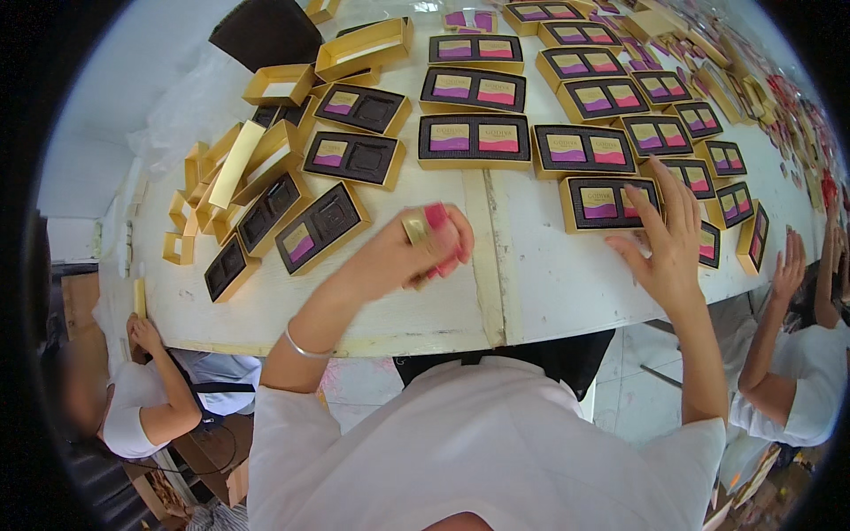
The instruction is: The person places small purple and pink rectangular inserts into black plastic trays arranged on a table. The person repeatedly picks up inserts and places them into the trays, then moves completed trays aside.
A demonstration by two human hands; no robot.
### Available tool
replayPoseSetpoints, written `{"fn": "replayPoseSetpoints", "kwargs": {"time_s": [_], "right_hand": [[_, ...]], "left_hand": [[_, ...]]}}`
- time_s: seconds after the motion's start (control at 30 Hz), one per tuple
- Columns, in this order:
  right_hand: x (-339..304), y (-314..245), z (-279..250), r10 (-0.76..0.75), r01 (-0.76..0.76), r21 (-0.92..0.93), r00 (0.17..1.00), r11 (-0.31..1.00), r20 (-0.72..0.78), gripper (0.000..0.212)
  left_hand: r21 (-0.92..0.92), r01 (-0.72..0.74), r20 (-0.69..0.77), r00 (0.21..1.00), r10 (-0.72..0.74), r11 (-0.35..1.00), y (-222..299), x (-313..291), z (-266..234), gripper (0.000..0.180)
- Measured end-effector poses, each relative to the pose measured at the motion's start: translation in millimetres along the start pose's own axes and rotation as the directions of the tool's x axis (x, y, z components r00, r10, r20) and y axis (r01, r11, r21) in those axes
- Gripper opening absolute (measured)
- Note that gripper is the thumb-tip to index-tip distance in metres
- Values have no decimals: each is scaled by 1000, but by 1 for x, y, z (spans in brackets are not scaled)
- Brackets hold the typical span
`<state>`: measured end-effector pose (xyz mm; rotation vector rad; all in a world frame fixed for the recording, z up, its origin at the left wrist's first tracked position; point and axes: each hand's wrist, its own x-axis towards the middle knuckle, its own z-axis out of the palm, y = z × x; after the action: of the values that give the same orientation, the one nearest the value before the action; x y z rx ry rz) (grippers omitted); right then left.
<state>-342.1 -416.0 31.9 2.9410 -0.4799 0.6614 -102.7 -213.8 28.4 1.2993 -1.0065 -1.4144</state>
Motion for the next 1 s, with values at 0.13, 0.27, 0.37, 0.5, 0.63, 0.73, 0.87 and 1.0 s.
{"fn": "replayPoseSetpoints", "kwargs": {"time_s": [0.13,0.27,0.37,0.5,0.63,0.73,0.87,1.0], "right_hand": [[39,-58,-10,-206,201,510,977,836,-48,52],[87,-96,5,-445,349,774,890,529,-97,44],[96,-107,21,-512,349,862,850,369,-124,36],[109,-116,33,-388,395,777,897,490,-211,26],[171,-113,55,-158,253,661,967,706,-200,13],[208,-136,97,-258,300,409,954,862,-155,11],[216,-150,128,-188,153,321,979,935,84,10],[217,-144,132,-86,102,343,994,934,-61,11]], "left_hand": [[-147,42,136,990,-22,988,3,5,-9,57],[-10,82,330,941,-74,997,15,-4,-23,65],[2,94,351,932,-89,996,13,-14,-34,68],[-1,159,62,985,-158,987,19,-29,-48,65],[314,160,-449,894,-2,936,42,-32,-79,35],[676,392,-662,694,282,624,37,-20,-116,29],[701,565,-710,607,356,436,35,-6,-120,27],[684,594,-725,617,306,423,25,0,-136,29]]}}
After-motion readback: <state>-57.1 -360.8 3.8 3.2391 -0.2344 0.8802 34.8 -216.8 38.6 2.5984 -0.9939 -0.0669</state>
